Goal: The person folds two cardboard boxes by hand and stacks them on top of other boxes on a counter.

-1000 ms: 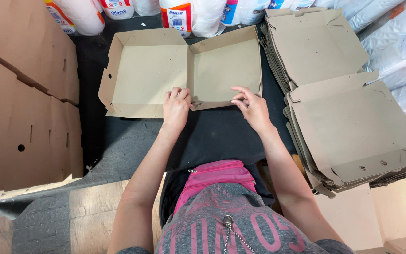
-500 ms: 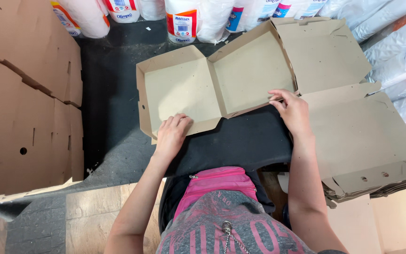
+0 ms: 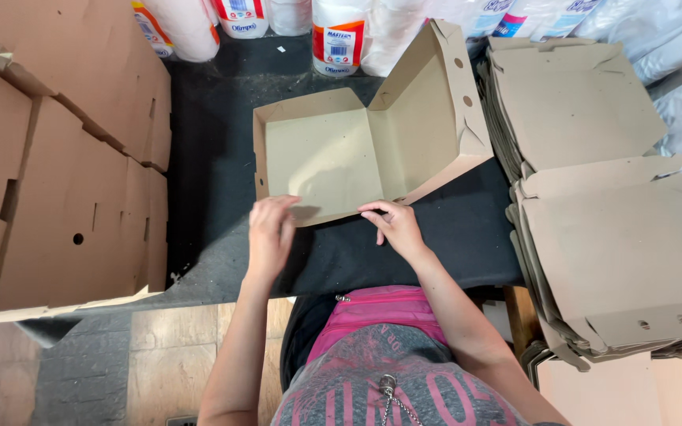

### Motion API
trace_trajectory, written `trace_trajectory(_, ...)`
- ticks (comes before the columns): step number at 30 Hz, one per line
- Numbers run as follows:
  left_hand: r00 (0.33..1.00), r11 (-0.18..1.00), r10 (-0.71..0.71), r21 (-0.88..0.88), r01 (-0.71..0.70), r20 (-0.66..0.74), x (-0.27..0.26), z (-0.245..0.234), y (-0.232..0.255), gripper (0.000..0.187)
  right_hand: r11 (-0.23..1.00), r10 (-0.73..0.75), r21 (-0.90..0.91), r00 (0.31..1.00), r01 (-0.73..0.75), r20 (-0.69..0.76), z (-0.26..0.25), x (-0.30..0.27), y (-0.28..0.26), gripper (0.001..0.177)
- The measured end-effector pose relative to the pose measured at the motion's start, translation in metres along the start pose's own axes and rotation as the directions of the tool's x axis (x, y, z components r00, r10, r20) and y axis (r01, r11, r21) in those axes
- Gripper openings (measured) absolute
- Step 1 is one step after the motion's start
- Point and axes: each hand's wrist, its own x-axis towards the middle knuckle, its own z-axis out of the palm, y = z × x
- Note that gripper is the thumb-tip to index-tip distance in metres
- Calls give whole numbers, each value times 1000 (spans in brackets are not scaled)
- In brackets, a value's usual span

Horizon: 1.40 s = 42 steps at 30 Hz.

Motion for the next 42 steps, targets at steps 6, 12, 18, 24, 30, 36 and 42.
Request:
trace_trajectory(6, 976, 965, -109, 215, 149, -189, -33, -24, -48, 54, 999, -10, -42, 998, 8, -61, 5, 3, 3, 14)
trace_trajectory(12, 974, 934, -155, 297, 199, -165, -43, -25, -77, 12, 998, 37, -44, 994, -42, -105, 6, 7, 11, 14)
trace_trajectory(18, 921, 932, -273, 160, 324, -277, -56, -15, -85, 10, 997, 58, -40, 982, -66, -178, 9, 12, 20, 13)
trace_trajectory(24, 886, 931, -335, 29, 363, -321, -61, -13, -76, 9, 996, 84, -18, 970, -90, -230, 11, 10, 15, 14)
trace_trajectory(30, 901, 947, -305, 2, 321, -308, -57, -17, -69, 8, 997, 75, 12, 965, -75, -251, 9, 12, 15, 13)
trace_trajectory(36, 902, 955, -294, -60, 290, -317, -57, -16, -72, 10, 998, 64, 2, 961, -66, -268, 9, 13, 20, 13)
trace_trajectory(42, 904, 963, -224, 58, 262, -365, -55, 0, -63, 11, 997, 61, -22, 969, -68, -239, 9, 12, 32, 14)
